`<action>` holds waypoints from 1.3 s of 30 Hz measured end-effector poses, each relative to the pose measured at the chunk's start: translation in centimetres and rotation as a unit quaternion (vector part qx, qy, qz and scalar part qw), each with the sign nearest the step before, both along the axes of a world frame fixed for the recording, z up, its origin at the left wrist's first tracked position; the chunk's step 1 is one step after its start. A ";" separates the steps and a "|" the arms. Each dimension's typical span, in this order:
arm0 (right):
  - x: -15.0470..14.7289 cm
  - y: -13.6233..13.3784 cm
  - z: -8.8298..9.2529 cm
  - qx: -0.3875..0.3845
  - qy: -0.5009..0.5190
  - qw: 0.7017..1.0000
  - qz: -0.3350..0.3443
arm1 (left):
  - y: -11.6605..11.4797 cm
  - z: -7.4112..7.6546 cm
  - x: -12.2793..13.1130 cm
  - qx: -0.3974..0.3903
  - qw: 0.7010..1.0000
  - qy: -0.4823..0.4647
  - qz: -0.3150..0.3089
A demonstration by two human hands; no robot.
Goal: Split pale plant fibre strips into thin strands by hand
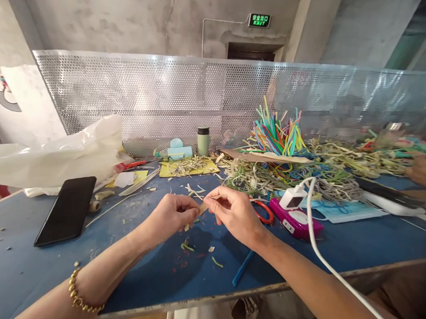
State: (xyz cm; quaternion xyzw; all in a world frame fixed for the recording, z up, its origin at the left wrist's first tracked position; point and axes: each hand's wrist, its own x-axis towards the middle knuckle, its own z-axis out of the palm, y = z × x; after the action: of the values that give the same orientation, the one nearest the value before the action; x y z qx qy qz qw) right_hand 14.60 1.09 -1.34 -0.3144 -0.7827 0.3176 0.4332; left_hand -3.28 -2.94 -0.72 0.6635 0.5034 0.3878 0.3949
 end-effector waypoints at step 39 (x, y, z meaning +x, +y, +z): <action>-0.4 14.1 2.7 0.124 -0.436 0.858 -0.240 | 1.1 3.7 -11.2 -0.046 0.793 0.471 0.384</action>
State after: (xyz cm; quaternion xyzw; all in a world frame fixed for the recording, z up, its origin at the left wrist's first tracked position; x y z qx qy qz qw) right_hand 14.16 15.22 1.39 -0.5426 -0.8246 -0.0658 0.1455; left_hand -14.47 -1.83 2.97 0.4970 0.8579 0.1234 -0.0428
